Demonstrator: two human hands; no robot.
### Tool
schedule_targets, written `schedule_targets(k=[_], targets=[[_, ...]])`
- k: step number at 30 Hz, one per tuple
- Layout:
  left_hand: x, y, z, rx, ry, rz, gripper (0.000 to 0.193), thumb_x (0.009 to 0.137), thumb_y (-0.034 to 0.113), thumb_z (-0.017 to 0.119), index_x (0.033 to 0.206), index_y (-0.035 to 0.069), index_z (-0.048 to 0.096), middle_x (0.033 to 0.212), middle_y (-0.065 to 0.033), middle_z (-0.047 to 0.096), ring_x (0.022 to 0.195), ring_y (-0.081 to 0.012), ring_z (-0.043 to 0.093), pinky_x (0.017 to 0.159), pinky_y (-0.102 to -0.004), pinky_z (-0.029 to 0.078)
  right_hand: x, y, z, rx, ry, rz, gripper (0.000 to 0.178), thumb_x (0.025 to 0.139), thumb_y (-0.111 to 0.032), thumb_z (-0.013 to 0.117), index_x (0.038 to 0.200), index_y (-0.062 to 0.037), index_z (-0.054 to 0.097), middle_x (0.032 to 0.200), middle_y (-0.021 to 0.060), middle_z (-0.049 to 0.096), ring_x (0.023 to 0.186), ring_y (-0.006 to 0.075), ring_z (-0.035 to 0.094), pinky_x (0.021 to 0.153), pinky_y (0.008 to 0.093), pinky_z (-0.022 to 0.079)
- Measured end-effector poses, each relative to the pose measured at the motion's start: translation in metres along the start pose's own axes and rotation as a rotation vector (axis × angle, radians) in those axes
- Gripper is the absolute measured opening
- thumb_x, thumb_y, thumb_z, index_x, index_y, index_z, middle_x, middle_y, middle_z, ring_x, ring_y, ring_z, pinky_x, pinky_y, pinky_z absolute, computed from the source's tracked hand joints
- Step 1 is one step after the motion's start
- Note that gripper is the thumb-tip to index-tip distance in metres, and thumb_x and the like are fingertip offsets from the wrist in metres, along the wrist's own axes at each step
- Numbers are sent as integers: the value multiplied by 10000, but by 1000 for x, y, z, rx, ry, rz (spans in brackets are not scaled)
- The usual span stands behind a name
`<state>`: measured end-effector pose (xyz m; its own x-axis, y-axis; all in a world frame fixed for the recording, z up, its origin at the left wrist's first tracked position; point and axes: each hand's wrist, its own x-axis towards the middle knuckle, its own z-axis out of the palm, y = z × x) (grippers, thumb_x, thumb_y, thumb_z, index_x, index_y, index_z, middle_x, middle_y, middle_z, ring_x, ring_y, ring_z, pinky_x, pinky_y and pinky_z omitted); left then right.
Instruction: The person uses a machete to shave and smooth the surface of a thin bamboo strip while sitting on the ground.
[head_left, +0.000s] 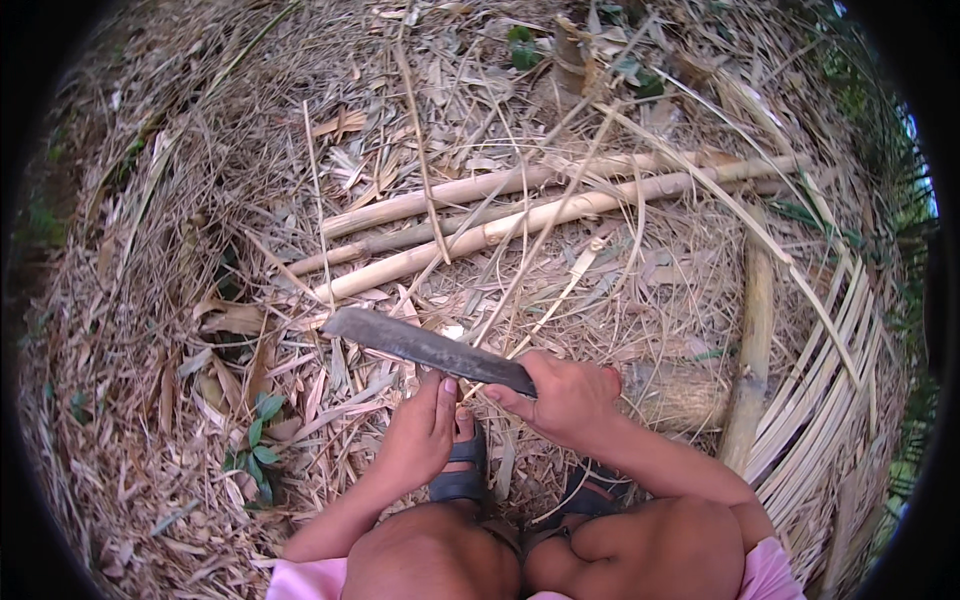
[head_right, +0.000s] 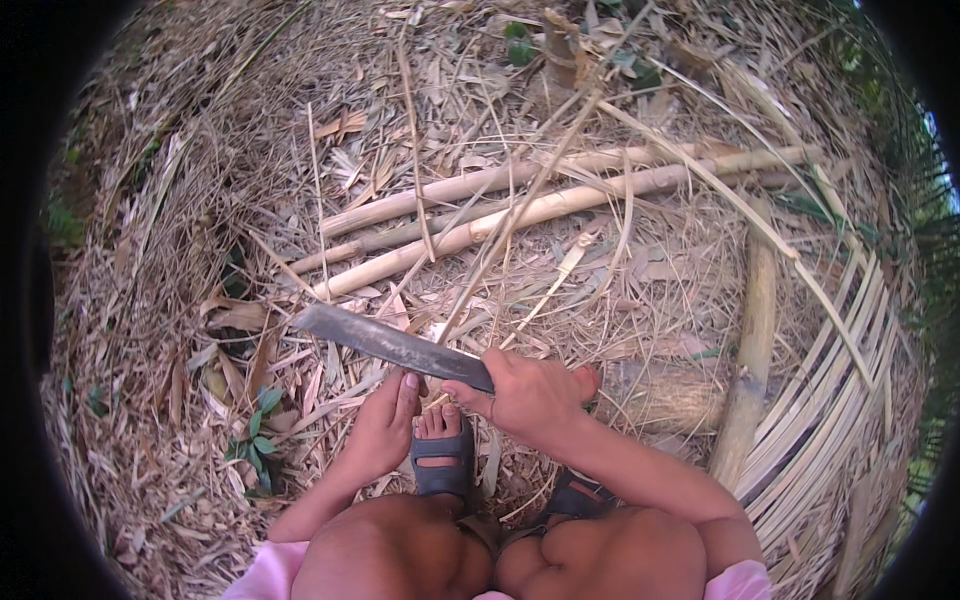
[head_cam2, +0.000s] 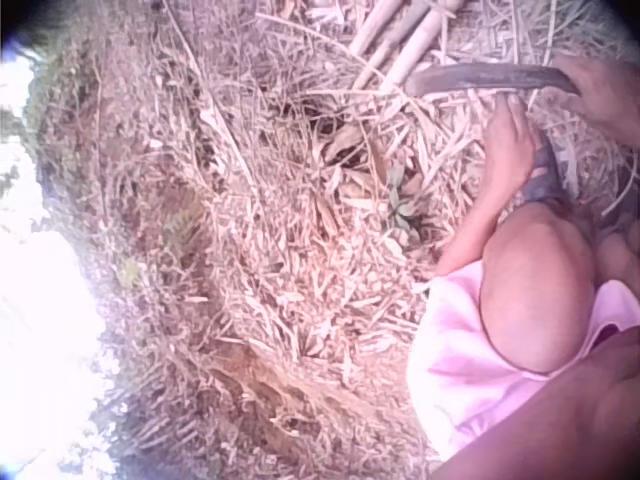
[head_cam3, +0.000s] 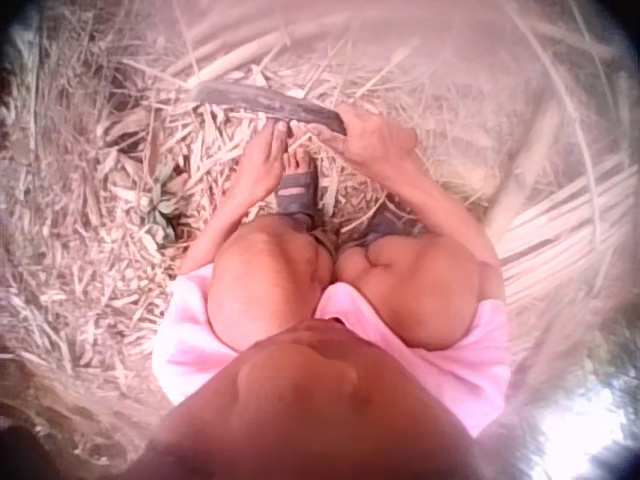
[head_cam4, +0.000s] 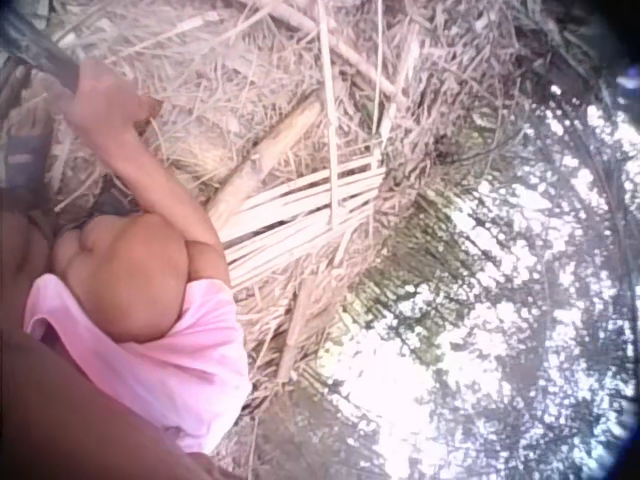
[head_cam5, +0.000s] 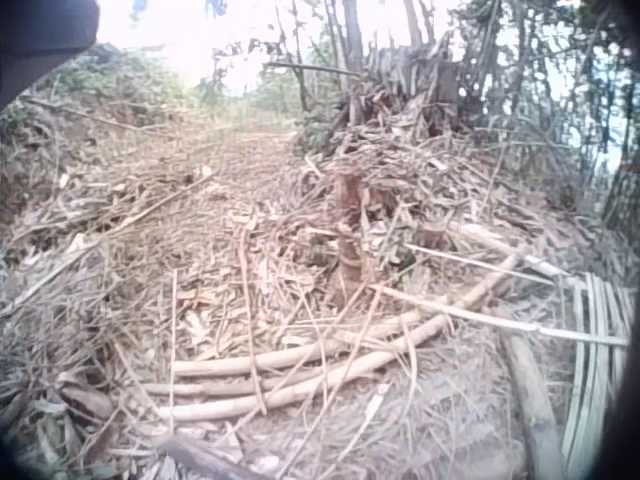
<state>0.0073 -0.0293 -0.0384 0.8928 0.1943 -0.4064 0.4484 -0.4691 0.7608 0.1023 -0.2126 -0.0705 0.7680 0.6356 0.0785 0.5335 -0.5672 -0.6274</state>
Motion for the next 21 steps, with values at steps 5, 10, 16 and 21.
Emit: schedule_targets(k=[5,10,16,21], targets=[[-9,8,6,197,18,-34,303,1059,252,309,1048,7,486,701,-249,609,679,-454,636,565,-510,473,-4,4,13,-48,-32,-58,543,871,-594,597,837,-53,602,651,123,633,539,303,642,483,405,510],[-13,11,4,197,-5,-95,324,1059,258,322,1037,0,515,745,-258,594,724,-496,587,626,-501,446,-3,17,16,-83,109,-148,585,859,-626,585,788,-46,600,593,106,609,501,274,637,461,379,520],[-15,11,4,242,6,-44,356,1065,274,311,968,6,524,740,-254,591,706,-490,580,627,-497,445,-4,23,-1,-200,94,-125,573,843,-636,598,756,-70,596,587,91,597,486,242,629,441,355,509],[-26,-12,0,260,41,-21,343,1063,285,321,954,8,489,639,-261,549,635,-488,570,565,-511,433,13,50,-24,-199,18,260,599,883,-658,511,800,-75,613,635,118,630,557,282,658,507,429,512]])
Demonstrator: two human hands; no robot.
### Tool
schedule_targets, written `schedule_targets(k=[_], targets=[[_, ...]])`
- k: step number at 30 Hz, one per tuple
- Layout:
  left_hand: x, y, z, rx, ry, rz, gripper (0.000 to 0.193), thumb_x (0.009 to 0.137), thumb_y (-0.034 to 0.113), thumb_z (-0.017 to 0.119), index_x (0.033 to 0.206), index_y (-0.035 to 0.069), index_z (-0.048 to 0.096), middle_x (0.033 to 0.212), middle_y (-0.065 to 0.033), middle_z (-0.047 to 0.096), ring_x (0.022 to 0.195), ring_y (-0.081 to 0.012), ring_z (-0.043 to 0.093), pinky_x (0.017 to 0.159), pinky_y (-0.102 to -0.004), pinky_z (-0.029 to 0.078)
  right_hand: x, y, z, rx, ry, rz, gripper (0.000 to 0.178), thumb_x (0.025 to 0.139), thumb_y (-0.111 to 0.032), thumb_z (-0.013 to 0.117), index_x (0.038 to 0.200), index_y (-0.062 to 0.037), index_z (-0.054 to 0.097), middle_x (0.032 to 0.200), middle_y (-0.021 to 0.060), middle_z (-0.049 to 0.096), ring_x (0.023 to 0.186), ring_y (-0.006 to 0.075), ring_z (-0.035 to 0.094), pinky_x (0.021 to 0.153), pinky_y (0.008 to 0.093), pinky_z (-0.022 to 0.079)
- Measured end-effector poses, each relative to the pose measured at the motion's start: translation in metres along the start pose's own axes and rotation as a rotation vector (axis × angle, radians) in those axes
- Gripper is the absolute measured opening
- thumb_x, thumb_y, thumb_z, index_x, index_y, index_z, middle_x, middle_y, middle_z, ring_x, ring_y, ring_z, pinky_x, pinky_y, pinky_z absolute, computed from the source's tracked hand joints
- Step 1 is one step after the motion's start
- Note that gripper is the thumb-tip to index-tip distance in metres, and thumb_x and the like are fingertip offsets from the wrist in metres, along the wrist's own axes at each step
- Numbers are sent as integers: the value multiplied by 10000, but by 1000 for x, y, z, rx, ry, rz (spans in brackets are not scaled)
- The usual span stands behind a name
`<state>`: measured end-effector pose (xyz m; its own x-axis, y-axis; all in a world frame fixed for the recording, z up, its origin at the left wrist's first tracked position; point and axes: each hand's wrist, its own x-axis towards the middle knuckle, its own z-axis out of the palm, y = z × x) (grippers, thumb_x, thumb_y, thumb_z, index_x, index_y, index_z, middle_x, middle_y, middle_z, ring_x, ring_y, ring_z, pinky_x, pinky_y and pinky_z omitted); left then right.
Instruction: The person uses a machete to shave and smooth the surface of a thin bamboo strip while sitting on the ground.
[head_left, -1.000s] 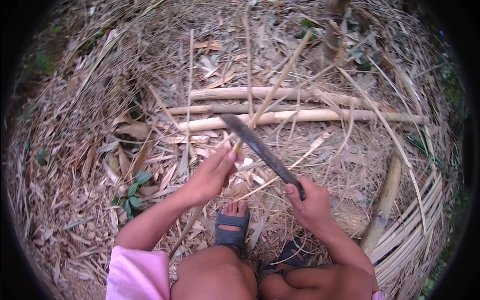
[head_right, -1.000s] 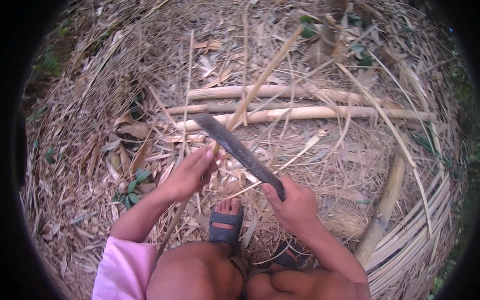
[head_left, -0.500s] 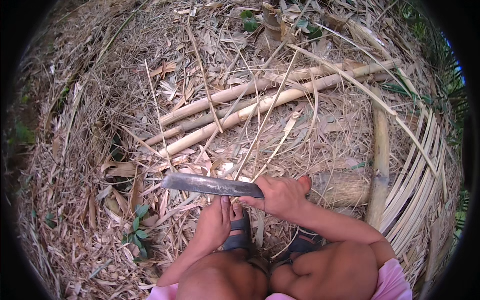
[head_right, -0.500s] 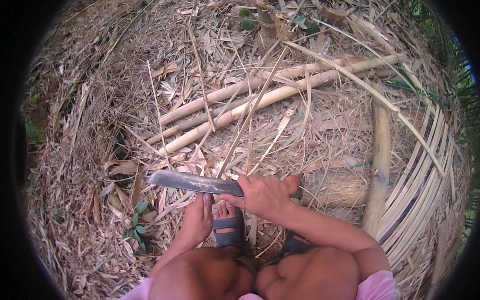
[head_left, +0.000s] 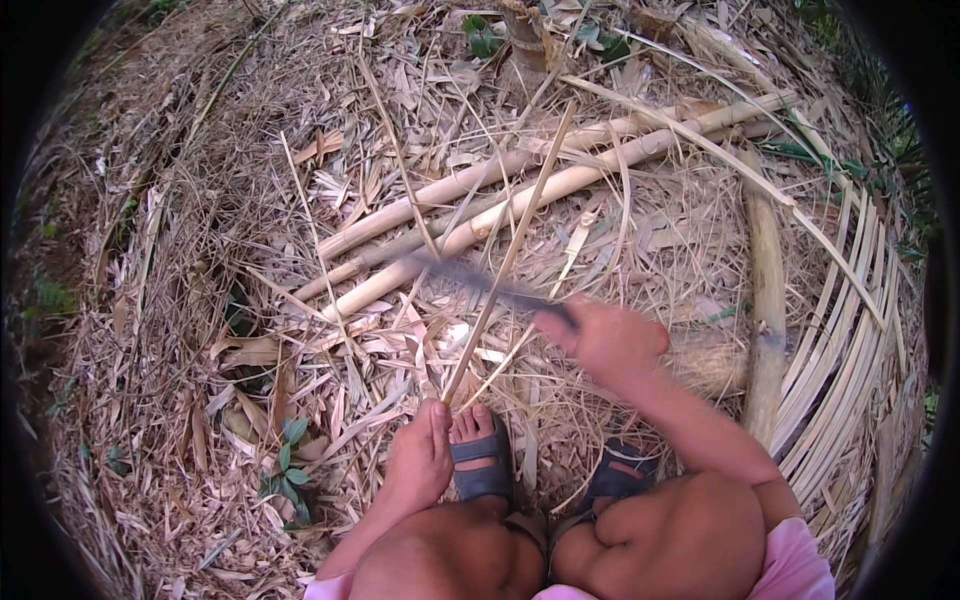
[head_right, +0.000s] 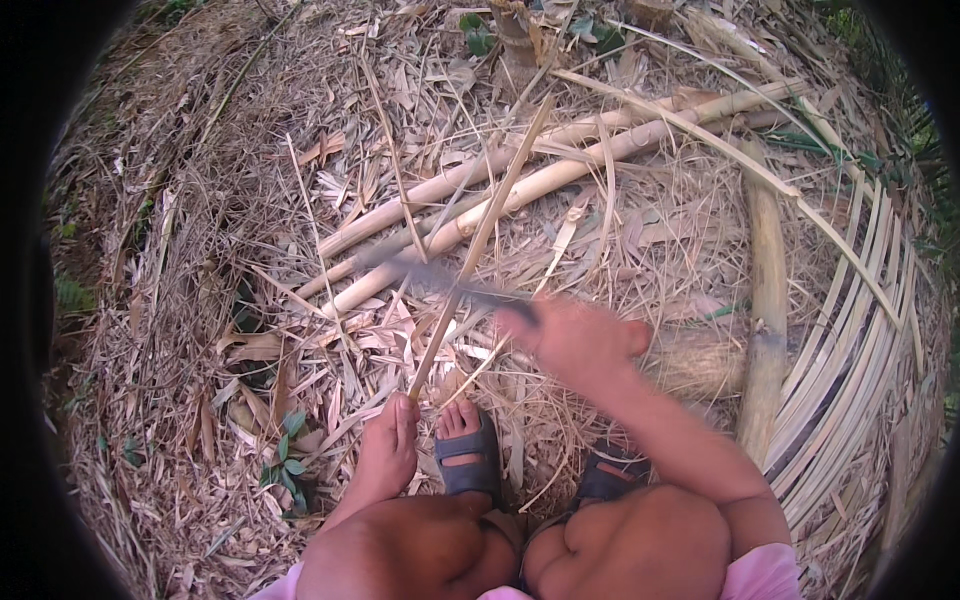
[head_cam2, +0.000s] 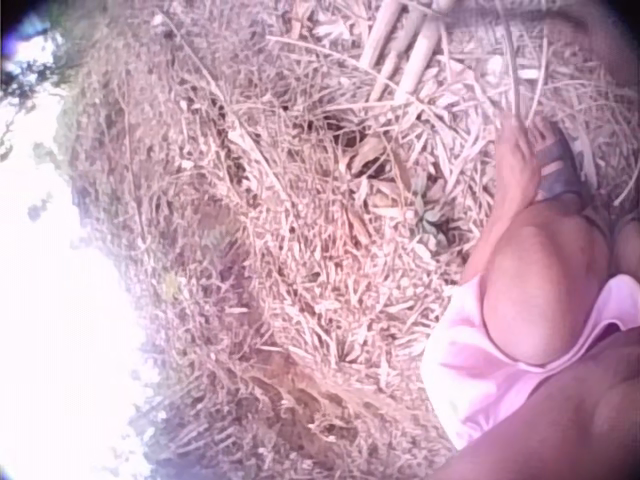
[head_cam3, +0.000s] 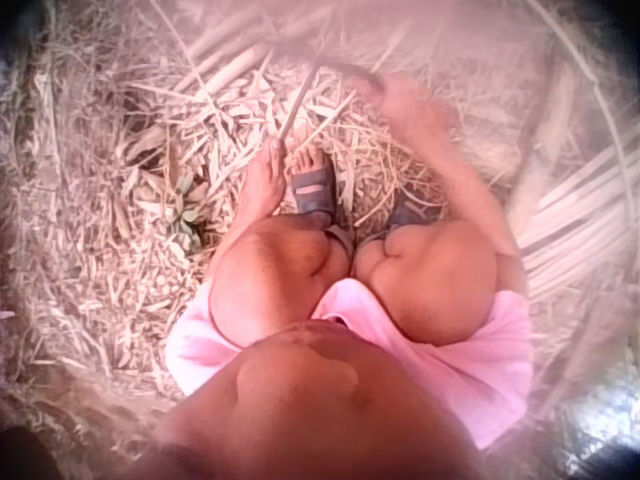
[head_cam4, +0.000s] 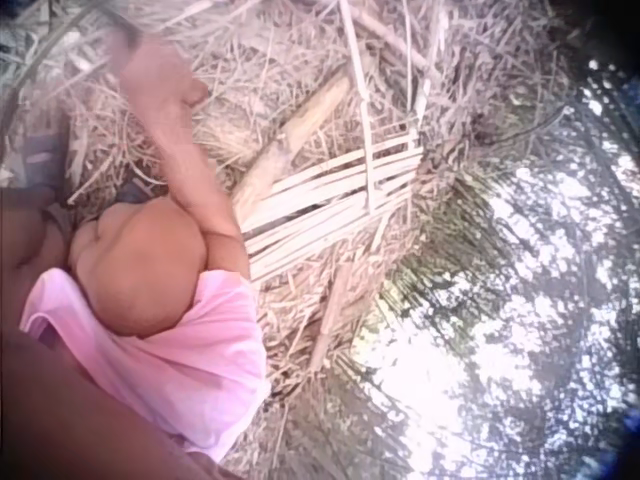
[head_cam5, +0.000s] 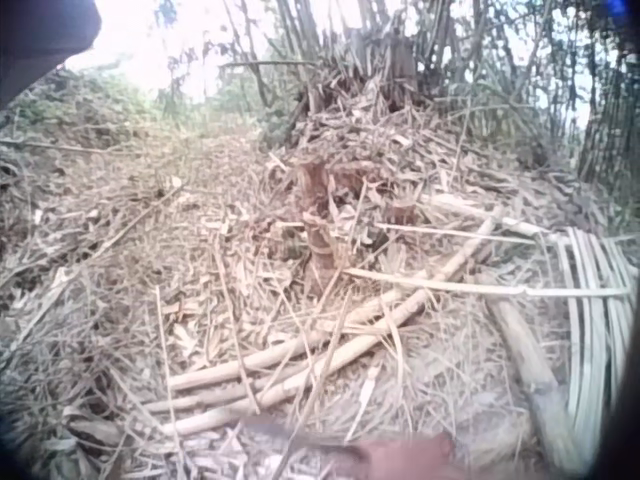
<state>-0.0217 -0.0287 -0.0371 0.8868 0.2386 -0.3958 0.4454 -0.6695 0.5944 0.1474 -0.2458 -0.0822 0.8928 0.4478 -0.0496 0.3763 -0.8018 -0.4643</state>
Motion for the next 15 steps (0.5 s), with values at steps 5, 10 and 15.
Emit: schedule_targets(k=[5,10,15], targets=[[4,5,-4,-23,-28,-69,342,1060,284,331,924,16,495,646,-265,544,639,-488,564,581,-515,428,3,3,-2,29,-58,45,627,906,-672,450,801,-75,612,646,113,643,582,311,666,550,476,517],[7,17,-2,-25,-4,31,298,1056,247,352,923,18,489,664,-272,551,641,-491,563,577,-512,432,-20,-37,7,42,-24,-220,611,881,-657,521,784,-62,619,653,120,661,537,307,664,498,416,532],[8,14,-4,19,-11,36,285,1055,246,362,939,18,488,661,-275,542,637,-492,559,568,-513,425,-13,-11,12,-2,168,-311,589,837,-661,580,726,-83,602,574,87,620,463,255,633,442,370,512]])
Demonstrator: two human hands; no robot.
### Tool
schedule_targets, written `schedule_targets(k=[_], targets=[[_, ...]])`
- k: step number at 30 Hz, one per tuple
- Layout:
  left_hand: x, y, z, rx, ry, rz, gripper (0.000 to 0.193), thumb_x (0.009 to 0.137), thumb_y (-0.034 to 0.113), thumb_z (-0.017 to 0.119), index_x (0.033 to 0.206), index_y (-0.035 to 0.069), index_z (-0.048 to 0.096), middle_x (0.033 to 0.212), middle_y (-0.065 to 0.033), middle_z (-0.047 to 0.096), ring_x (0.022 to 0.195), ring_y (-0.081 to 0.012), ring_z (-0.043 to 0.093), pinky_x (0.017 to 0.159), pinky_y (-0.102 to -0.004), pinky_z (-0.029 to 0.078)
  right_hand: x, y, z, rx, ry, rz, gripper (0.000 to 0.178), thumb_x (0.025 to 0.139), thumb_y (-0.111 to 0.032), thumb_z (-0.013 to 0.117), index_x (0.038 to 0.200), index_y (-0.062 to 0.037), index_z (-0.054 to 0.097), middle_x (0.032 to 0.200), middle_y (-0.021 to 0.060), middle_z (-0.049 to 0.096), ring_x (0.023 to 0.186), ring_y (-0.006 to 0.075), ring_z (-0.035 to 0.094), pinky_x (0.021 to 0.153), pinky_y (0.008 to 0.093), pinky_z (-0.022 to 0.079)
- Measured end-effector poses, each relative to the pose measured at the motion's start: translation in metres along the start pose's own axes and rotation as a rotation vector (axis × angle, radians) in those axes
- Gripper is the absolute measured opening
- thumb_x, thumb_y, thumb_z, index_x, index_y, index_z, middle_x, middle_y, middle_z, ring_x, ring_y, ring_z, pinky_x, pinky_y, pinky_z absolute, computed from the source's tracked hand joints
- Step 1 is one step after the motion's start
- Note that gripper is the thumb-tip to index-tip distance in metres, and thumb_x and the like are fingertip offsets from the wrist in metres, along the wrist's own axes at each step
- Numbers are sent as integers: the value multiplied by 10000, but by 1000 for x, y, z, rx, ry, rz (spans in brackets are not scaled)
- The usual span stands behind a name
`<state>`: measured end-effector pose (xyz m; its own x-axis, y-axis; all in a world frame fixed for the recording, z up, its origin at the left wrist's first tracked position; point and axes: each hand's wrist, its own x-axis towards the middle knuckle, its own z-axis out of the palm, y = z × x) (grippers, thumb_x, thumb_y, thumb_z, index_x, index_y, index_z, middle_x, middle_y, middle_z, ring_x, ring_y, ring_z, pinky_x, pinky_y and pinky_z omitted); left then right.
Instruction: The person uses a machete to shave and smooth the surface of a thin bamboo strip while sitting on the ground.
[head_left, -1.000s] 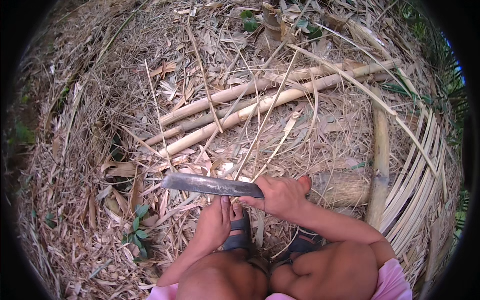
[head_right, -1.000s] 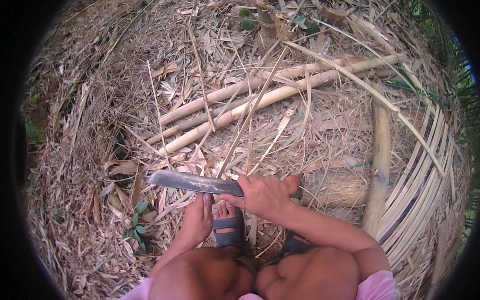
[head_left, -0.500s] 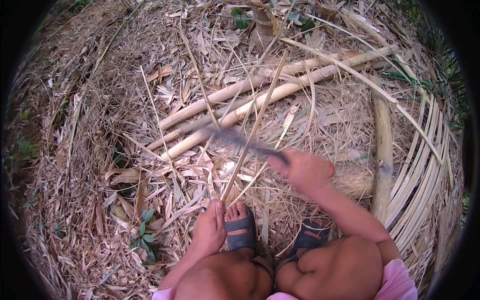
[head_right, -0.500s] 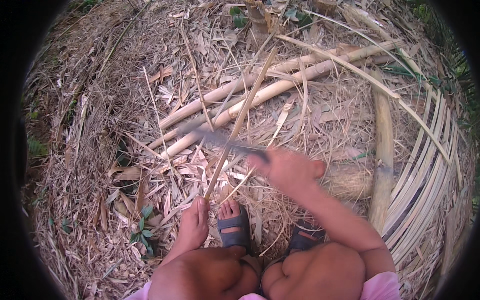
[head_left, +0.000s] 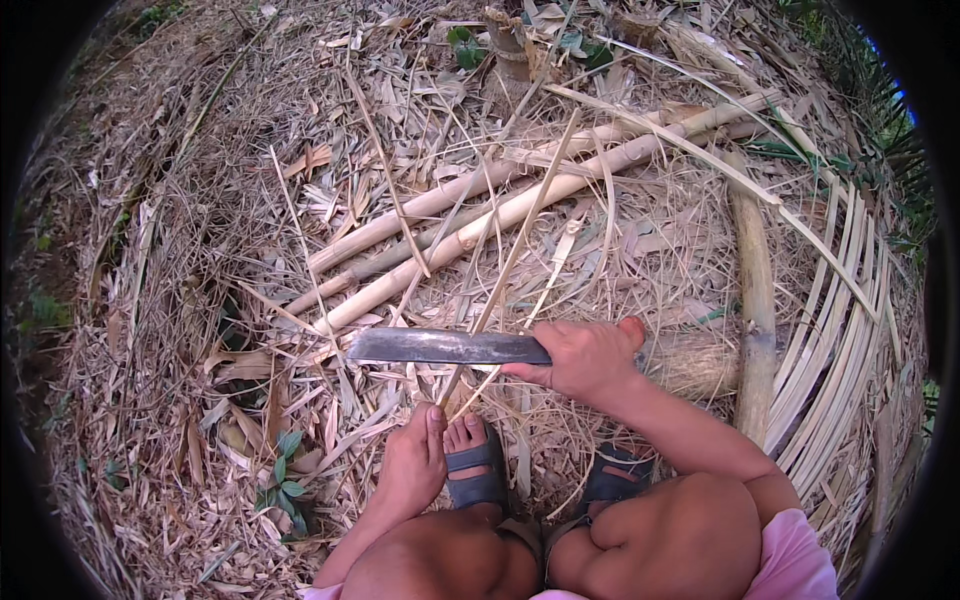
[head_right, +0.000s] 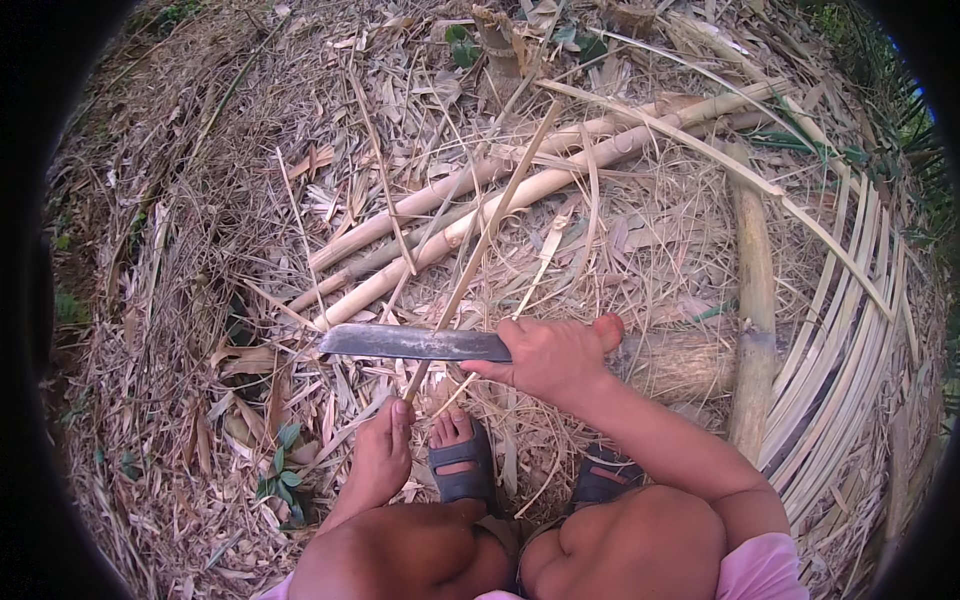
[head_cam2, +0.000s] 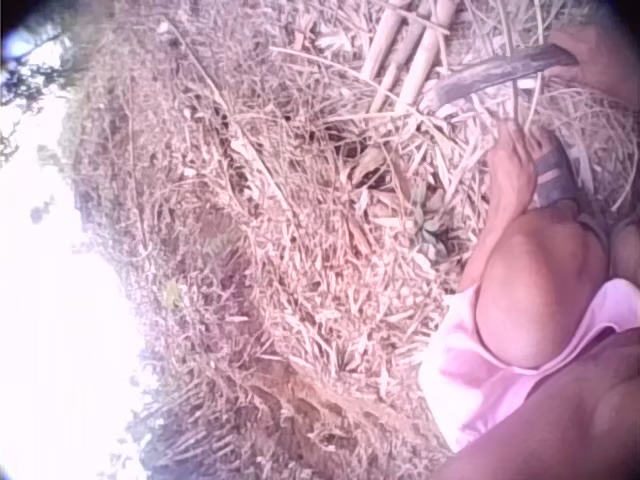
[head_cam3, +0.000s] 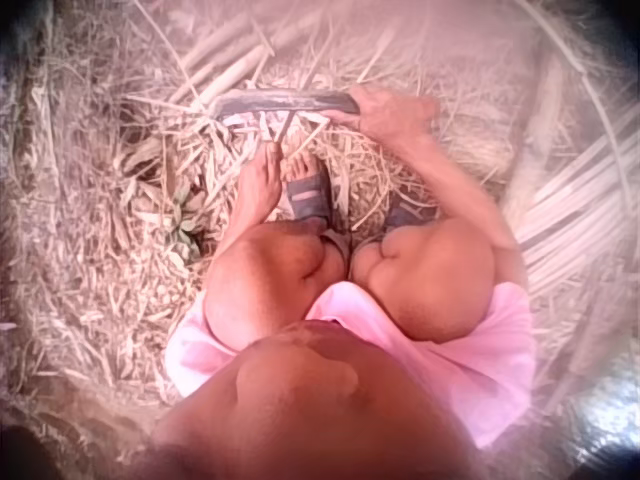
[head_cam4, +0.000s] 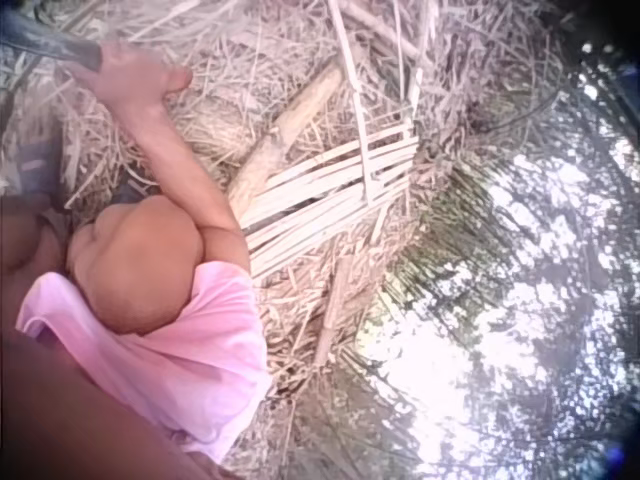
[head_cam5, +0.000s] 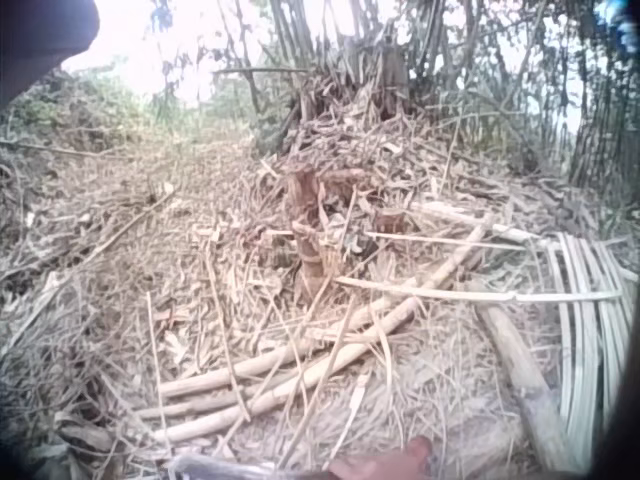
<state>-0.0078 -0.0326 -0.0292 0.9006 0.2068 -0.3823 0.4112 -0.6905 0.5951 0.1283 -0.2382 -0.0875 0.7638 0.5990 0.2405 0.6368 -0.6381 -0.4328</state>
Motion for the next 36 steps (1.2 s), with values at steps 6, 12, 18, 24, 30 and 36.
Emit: schedule_targets(k=[6,12,18,24,30,36], targets=[[-10,-9,-4,9,-2,-89,307,1053,246,374,918,13,520,648,-269,547,612,-478,552,559,-500,426,19,38,-22,96,-166,535,600,894,-637,524,814,-54,646,669,132,639,604,342,652,577,455,518],[-6,-9,-6,16,38,-39,299,1049,220,387,895,7,528,620,-252,538,583,-462,552,542,-484,420,27,41,-36,129,-291,599,647,905,-697,427,866,-95,660,722,176,665,683,376,673,622,496,521],[-5,-4,-3,54,61,20,302,1043,215,401,871,6,534,611,-208,537,561,-409,549,545,-449,425,22,17,-26,63,-322,325,641,888,-707,452,873,-99,652,694,170,657,665,364,672,604,484,527],[-20,-1,-17,246,60,-15,287,1036,204,416,880,-1,542,623,-222,551,578,-443,543,550,-471,410,28,91,-39,75,-359,687,665,926,-685,400,917,-68,647,722,157,663,709,322,689,617,454,535],[-2,-5,1,80,60,45,315,1042,204,412,860,-2,566,601,-176,552,530,-331,554,538,-402,421,11,24,-22,89,-300,401,656,915,-687,423,840,-77,655,689,129,662,639,321,683,581,465,538],[-5,0,-6,108,94,48,288,1036,202,429,860,13,557,591,-161,528,531,-314,527,521,-401,406,5,43,-8,29,-69,138,696,869,-736,446,824,-72,650,662,137,670,580,336,680,544,462,545]])
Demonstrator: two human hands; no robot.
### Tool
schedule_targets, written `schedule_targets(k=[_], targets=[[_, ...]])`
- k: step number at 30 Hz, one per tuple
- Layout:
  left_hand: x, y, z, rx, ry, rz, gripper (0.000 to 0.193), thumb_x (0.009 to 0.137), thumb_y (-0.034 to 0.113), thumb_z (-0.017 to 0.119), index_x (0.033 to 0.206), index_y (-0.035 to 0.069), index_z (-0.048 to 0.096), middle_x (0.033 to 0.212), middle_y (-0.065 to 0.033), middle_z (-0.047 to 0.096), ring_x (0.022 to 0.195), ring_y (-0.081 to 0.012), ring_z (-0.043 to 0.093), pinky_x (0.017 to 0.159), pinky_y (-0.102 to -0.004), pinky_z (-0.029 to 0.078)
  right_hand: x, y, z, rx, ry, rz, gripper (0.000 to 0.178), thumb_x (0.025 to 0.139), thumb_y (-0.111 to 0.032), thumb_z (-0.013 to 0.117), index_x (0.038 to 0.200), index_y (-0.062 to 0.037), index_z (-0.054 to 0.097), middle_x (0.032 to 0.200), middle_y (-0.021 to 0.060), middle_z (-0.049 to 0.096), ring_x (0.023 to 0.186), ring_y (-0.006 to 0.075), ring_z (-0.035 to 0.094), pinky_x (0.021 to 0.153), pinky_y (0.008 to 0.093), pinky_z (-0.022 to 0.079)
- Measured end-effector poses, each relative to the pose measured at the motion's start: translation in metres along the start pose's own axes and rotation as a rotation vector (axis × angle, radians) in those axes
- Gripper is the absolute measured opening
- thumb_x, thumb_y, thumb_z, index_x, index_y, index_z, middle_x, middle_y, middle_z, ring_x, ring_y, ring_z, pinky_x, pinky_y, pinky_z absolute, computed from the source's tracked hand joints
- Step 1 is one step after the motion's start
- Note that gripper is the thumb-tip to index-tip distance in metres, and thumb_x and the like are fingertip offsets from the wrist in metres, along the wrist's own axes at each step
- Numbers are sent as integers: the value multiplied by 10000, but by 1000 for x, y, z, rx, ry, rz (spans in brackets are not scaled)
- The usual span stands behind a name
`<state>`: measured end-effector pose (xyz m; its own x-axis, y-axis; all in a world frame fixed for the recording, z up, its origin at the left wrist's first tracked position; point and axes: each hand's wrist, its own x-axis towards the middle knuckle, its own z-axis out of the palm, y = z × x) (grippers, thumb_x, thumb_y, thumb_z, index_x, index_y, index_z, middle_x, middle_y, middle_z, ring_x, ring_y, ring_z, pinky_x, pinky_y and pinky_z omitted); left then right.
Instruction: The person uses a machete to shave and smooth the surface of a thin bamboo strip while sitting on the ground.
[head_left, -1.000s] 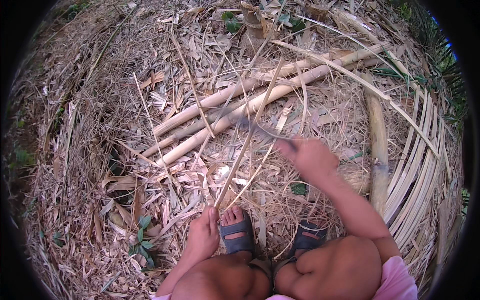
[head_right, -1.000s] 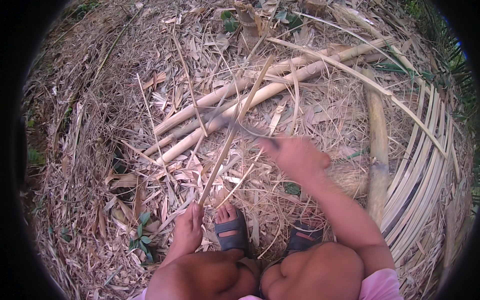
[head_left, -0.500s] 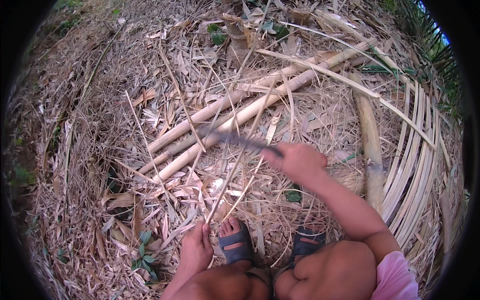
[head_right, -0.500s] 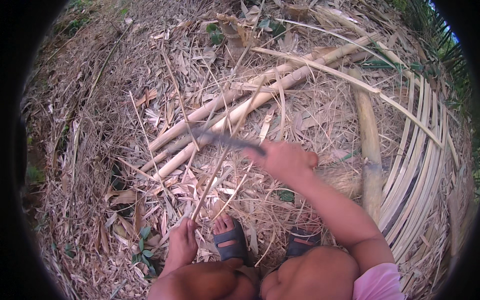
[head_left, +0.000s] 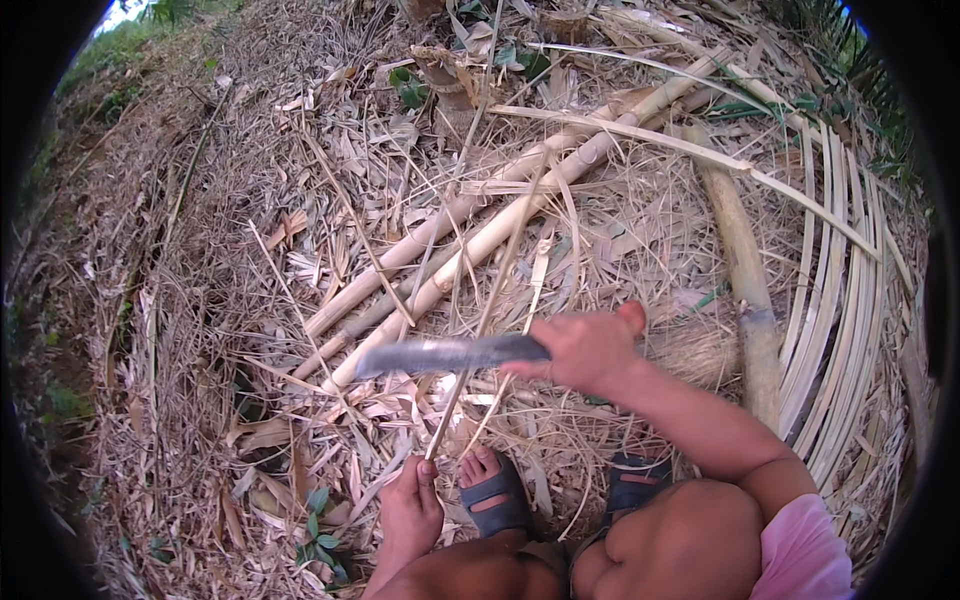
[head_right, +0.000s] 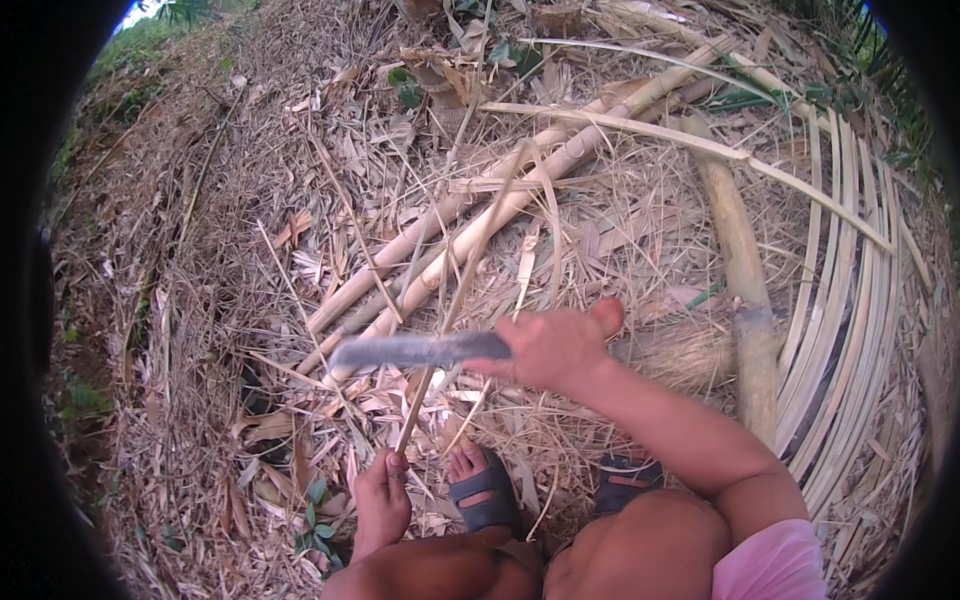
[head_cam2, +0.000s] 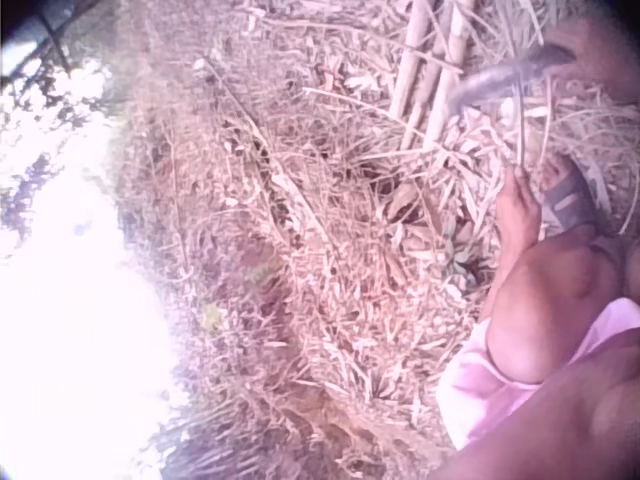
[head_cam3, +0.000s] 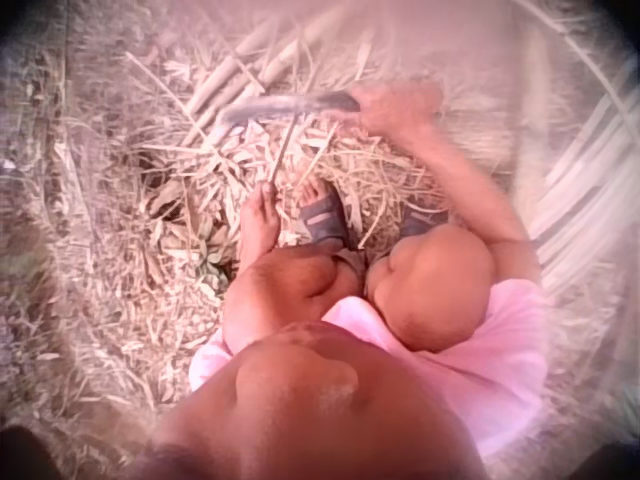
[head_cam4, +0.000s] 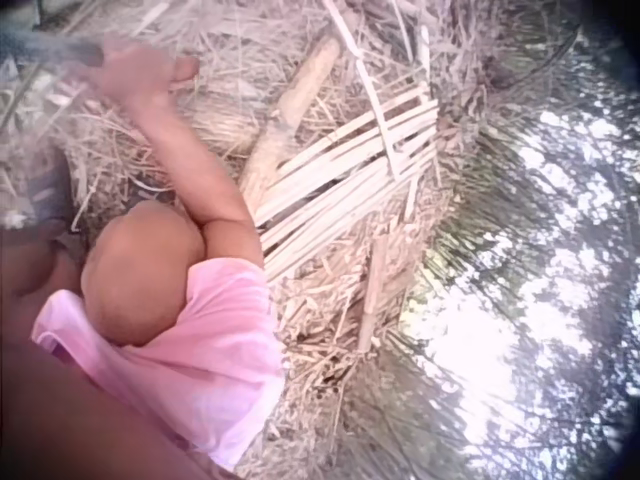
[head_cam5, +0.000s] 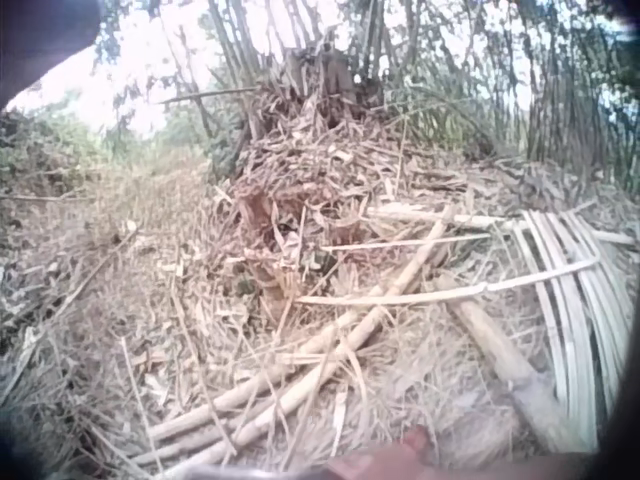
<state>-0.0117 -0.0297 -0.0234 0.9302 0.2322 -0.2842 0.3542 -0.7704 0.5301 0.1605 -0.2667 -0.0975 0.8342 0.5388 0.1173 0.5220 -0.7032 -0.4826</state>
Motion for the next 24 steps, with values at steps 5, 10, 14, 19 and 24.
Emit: schedule_targets(k=[5,10,14,19,24], targets=[[-4,-5,-2,-14,-20,-53,360,1052,236,391,828,1,546,588,-114,494,529,-185,458,522,-349,381,9,33,-5,-42,-12,168,690,852,-739,473,801,-76,656,665,129,668,576,317,678,538,456,541],[-5,-2,-4,13,56,38,337,1048,203,396,826,2,550,570,-108,503,482,-194,460,502,-340,381,15,50,-15,-146,111,51,687,831,-742,502,749,-72,630,645,102,652,557,310,668,523,441,534],[-7,0,-6,34,52,42,312,1040,172,408,826,-1,554,575,-121,517,472,-221,480,497,-350,388,12,57,-15,-217,156,-14,675,827,-747,502,745,-87,621,627,98,640,536,296,663,488,434,522],[-3,-1,-4,65,72,41,293,1033,158,424,822,-3,550,575,-143,524,468,-268,496,496,-365,392,6,16,-12,-72,-49,140,664,837,-736,507,759,-88,632,618,93,636,517,276,659,459,409,518],[0,9,-7,76,83,54,228,1016,133,448,847,16,546,592,-185,545,529,-390,553,511,-449,404,-6,-23,4,34,37,-2,695,867,-748,432,833,-90,654,628,95,646,548,284,668,497,466,522]])
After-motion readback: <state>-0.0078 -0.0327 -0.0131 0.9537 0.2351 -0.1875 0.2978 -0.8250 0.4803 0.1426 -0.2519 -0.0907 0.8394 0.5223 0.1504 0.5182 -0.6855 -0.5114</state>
